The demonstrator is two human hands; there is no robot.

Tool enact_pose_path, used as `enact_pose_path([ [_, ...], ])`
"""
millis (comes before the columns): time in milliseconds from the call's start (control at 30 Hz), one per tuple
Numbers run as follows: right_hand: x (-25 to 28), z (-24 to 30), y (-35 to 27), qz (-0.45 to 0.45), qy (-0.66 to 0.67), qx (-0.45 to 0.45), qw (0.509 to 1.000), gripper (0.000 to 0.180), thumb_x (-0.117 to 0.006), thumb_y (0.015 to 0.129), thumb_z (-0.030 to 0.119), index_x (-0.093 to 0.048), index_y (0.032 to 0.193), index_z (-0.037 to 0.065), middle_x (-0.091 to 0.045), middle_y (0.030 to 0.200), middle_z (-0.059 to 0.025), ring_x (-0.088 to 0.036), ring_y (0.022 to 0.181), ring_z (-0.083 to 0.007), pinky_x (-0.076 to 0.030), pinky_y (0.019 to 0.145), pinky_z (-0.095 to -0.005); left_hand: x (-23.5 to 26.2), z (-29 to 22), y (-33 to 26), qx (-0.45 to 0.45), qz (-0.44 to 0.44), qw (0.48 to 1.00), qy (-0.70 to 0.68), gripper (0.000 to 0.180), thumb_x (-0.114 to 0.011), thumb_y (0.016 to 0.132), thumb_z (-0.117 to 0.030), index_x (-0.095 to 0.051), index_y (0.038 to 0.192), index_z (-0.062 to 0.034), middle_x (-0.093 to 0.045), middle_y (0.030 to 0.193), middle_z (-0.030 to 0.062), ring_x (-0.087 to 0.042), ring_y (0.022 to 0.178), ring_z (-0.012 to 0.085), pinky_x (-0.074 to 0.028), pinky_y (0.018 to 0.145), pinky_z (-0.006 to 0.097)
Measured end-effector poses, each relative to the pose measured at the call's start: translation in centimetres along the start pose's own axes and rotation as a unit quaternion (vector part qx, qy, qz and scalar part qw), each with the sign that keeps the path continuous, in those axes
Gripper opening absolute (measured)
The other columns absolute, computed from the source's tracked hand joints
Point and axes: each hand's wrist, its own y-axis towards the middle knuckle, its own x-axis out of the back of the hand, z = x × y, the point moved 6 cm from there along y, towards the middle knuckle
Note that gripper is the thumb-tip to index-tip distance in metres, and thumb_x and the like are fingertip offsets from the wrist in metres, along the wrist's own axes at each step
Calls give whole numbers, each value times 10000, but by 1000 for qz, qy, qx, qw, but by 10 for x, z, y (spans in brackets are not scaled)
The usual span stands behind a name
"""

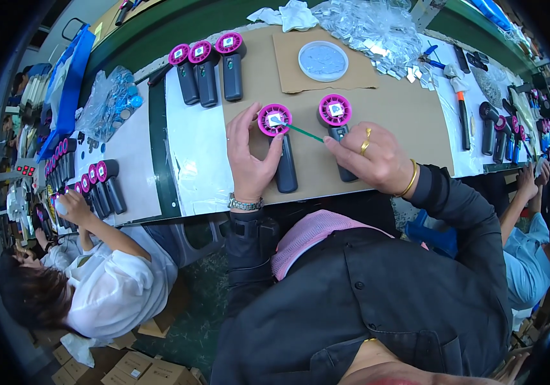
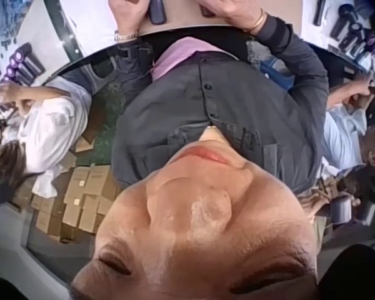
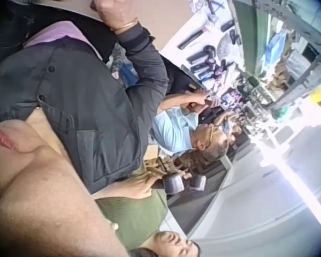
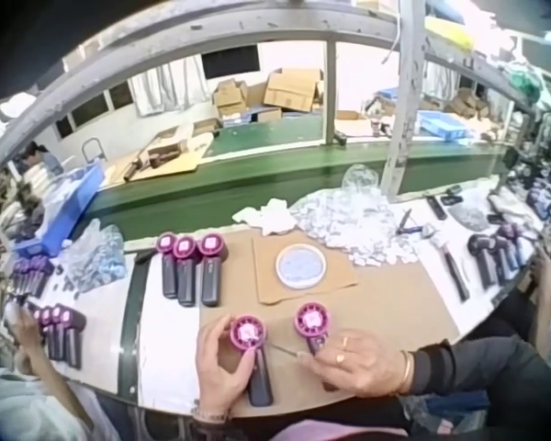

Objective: The person wipes a handheld fan with a cloth, applies liquid to it using a stick, and places a small square piece onto the fan before pressing it down with a padded tool.

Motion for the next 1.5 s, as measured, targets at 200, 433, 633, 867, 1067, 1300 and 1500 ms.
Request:
enact_pose_path([
  [200,0,-19,-4,-44,135,-202,969,249,-814,829,-27,-779,1074,-18,-603,787,-48,-608,706,-165,-470,605,-322,1,-1,1,-11,3,1000,16,642,-795,855,-63,-583,1461,-38,-639,1381,143,-611,1245,273,-501,1029,381],
  [433,-11,-42,-21,-53,293,-416,859,120,-797,920,27,-810,1036,3,-638,785,-23,-560,721,-61,-418,603,-271,0,-1,1,-6,3,1000,4,654,-802,845,-70,-580,1460,-39,-633,1374,157,-599,1250,300,-499,1040,404],
  [633,-5,-76,-34,-128,305,-457,826,123,-769,951,47,-812,1060,8,-625,774,-12,-559,724,-64,-421,632,-245,2,-1,-1,7,-10,1000,-13,664,-801,856,-65,-561,1474,-25,-591,1406,163,-604,1221,293,-506,1023,408],
  [867,10,-129,-37,-70,-1,-328,942,155,-772,952,89,-813,1094,42,-637,833,-65,-640,761,-176,-486,681,-288,15,-9,-15,52,-108,993,-21,604,-763,927,-34,-536,1484,10,-541,1394,153,-624,1126,236,-541,921,363],
  [1067,-9,-133,-39,47,-184,-194,962,280,-769,952,136,-766,1220,54,-676,960,-105,-665,829,-290,-534,712,-397,18,-26,-32,123,-87,988,-28,632,-758,938,-32,-490,1507,28,-534,1381,167,-626,1121,230,-544,904,361],
  [1300,30,-77,-50,-115,-23,-281,953,317,-736,971,56,-736,1287,29,-691,959,-107,-653,782,-230,-524,700,-346,-8,-57,-41,108,-27,991,76,858,-825,892,-82,-335,1585,39,-480,1432,214,-584,1181,301,-516,981,429],
  [1500,28,-41,-85,-126,114,-402,900,334,-716,973,-5,-728,1306,16,-692,933,-108,-639,773,-188,-511,708,-305,-30,-64,-42,118,-38,981,150,1016,-821,859,-51,-182,1645,24,-378,1483,278,-555,1189,380,-491,1017,471],
])
